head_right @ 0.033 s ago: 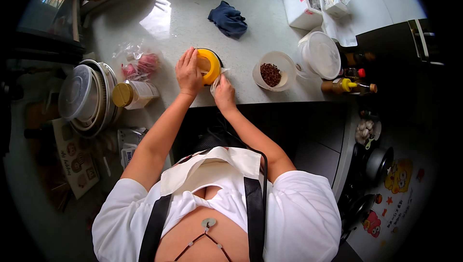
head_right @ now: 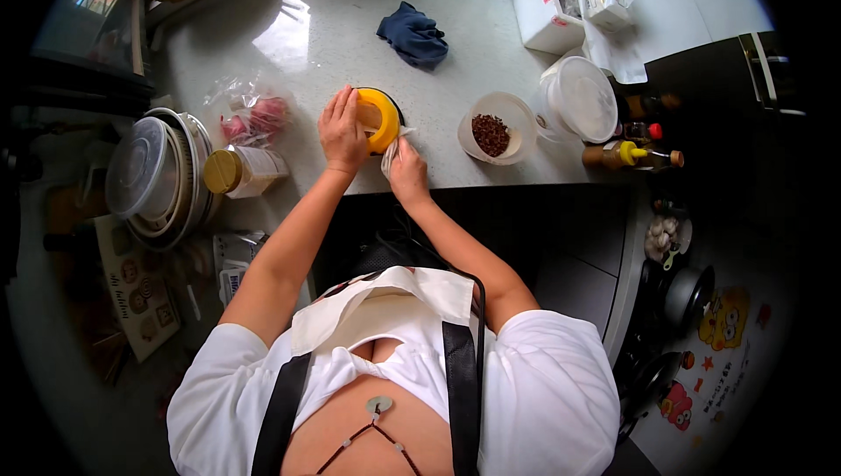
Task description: The person wipes the inside and outside of a yellow plastic container with a cloth and a paper towel.
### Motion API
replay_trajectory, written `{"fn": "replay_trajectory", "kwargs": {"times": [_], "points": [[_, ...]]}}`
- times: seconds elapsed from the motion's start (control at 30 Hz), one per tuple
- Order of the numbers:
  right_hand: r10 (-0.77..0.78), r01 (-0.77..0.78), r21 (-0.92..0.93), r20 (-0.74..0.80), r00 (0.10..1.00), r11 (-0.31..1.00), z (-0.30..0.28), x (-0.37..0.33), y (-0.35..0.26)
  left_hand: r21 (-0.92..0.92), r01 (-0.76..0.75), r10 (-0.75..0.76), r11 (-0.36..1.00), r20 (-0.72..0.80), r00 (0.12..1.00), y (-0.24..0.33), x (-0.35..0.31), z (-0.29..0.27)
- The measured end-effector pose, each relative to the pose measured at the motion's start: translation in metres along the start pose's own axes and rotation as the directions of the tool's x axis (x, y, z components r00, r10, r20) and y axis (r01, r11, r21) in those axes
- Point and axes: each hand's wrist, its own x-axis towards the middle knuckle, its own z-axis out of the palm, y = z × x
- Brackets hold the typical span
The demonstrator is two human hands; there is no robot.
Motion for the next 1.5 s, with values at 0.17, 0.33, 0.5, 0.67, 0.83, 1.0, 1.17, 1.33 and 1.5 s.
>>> {"fn": "replay_trajectory", "kwargs": {"times": [0.17,0.33,0.5,0.67,0.83,1.0,1.17,1.33,1.5], "points": [[0.109,-0.120,0.104,0.103,0.989,0.987,-0.036,0.015,-0.014,0.032,0.010,-0.009,0.999,-0.003,1.000,-0.002,-0.001,-0.001],[-0.228,0.228,0.008,0.024,0.973,0.974,-0.012,0.081,-0.031,0.049,0.001,0.000,0.999,-0.016,1.000,-0.003,-0.001,0.003],[-0.100,0.158,-0.319,0.192,0.976,0.934,0.001,0.095,-0.055,0.043,0.051,-0.048,0.998,-0.050,0.998,-0.002,-0.002,0.005],[0.039,0.042,-0.301,0.258,0.965,0.953,0.009,0.133,-0.009,0.054,0.044,-0.043,0.998,-0.020,0.999,0.001,-0.002,0.004],[0.044,0.009,-0.253,0.202,0.978,0.967,0.001,0.099,0.014,0.027,0.084,-0.084,0.996,-0.019,0.996,0.002,-0.003,0.001],[-0.072,0.127,-0.324,0.177,0.982,0.938,-0.008,0.039,0.019,0.000,0.118,-0.118,0.993,-0.017,0.993,0.005,-0.003,0.002],[-0.061,0.075,-0.137,0.108,0.992,0.988,-0.039,0.053,0.004,-0.038,0.293,-0.290,0.955,0.056,0.955,0.012,-0.002,0.007],[0.085,-0.086,-0.011,-0.058,0.995,0.996,-0.039,0.065,0.018,-0.296,0.375,-0.376,0.878,0.056,0.925,-0.003,-0.010,0.022],[0.003,0.003,0.057,-0.102,0.995,0.998,-0.023,0.089,0.012,-0.307,0.183,-0.154,0.934,0.118,0.981,-0.006,-0.017,-0.016]]}}
